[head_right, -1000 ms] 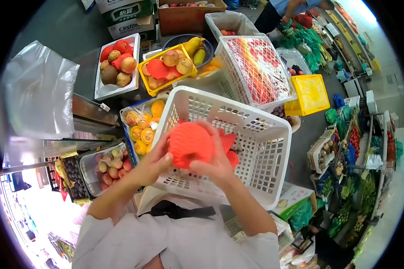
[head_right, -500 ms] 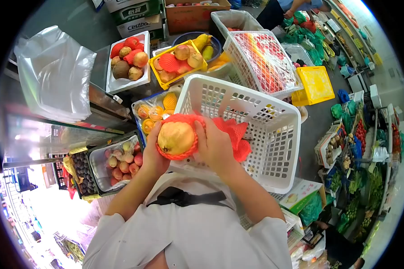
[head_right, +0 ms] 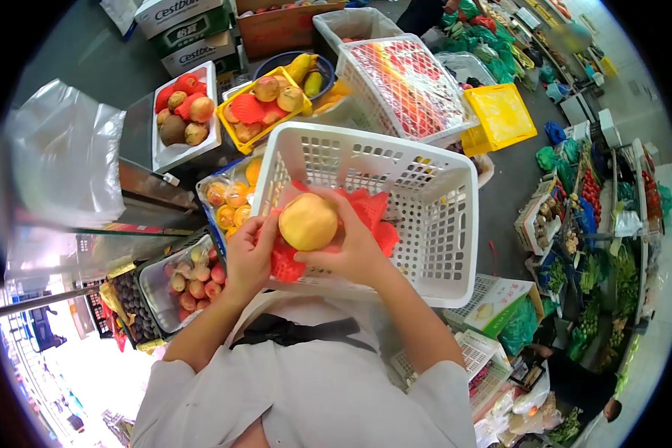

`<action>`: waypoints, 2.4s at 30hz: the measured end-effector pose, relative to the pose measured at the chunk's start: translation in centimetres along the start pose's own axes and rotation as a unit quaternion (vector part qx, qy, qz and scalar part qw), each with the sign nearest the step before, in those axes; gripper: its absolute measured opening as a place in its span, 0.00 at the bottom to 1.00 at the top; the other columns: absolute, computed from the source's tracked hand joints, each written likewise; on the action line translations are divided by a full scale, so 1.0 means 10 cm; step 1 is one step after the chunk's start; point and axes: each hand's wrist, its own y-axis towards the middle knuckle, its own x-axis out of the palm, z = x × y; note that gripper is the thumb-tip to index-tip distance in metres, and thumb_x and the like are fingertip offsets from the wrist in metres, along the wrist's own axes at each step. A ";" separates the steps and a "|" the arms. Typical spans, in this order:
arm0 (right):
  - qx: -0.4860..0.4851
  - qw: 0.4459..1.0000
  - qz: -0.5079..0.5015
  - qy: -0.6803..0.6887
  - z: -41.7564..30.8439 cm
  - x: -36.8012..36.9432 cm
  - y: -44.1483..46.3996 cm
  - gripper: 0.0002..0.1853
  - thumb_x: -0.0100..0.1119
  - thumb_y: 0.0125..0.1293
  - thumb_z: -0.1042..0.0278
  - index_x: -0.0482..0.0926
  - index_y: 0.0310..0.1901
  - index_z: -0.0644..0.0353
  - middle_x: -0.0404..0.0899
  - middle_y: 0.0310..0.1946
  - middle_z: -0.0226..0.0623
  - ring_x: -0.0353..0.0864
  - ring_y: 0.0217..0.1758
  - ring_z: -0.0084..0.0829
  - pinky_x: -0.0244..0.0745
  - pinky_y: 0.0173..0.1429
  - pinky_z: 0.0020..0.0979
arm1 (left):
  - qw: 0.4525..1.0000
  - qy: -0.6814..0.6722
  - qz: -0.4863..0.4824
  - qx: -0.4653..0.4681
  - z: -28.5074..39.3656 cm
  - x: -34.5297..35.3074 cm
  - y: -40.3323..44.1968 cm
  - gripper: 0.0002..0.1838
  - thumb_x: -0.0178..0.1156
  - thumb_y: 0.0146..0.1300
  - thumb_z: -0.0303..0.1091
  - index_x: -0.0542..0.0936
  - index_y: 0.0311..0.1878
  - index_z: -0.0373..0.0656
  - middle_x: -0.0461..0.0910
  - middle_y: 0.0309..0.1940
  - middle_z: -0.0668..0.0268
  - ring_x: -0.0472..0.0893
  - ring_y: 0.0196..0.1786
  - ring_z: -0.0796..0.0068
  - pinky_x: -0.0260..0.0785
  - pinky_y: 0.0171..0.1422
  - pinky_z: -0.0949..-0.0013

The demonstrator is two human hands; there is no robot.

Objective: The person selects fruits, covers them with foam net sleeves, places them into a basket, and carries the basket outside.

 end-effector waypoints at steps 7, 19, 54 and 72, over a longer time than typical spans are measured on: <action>0.066 0.966 -0.021 0.249 0.05 -0.30 -0.04 0.55 0.76 0.41 0.85 0.60 0.76 0.54 0.68 0.74 0.40 0.73 0.74 0.37 0.71 0.77 0.44 | 0.971 0.164 -0.003 0.175 -0.19 -0.11 -0.03 0.18 0.68 0.73 0.39 0.81 0.58 0.36 0.85 0.39 0.61 0.83 0.39 0.81 0.77 0.44 0.74; -0.056 0.979 -0.193 0.008 -0.02 -0.31 0.24 0.51 0.85 0.46 0.78 0.65 0.72 0.51 0.58 0.79 0.44 0.61 0.82 0.40 0.63 0.80 0.41 | 0.920 -0.293 -0.200 -0.169 0.37 -0.06 0.02 0.46 0.64 0.72 0.41 0.48 0.84 0.43 0.68 0.73 0.52 0.74 0.72 0.59 0.74 0.70 0.54; -0.146 0.842 0.074 -0.514 1.36 -1.07 5.51 0.41 0.80 0.48 0.59 0.74 0.65 0.61 0.76 0.59 0.57 0.77 0.63 0.56 0.74 0.69 0.46 | 0.882 0.211 0.408 0.105 -0.83 -0.39 -0.94 0.12 0.67 0.61 0.24 0.78 0.47 0.37 0.77 0.46 0.53 0.79 0.50 0.56 0.72 0.59 0.57; 0.010 0.834 0.149 -0.531 1.75 -1.25 5.68 0.59 0.80 0.49 0.41 0.61 0.77 0.66 0.79 0.65 0.59 0.80 0.69 0.51 0.75 0.71 0.40 | 0.778 0.181 0.538 -0.270 -2.85 -0.64 -3.19 0.10 0.64 0.72 0.31 0.82 0.48 0.32 0.80 0.42 0.62 0.79 0.44 0.71 0.73 0.50 0.66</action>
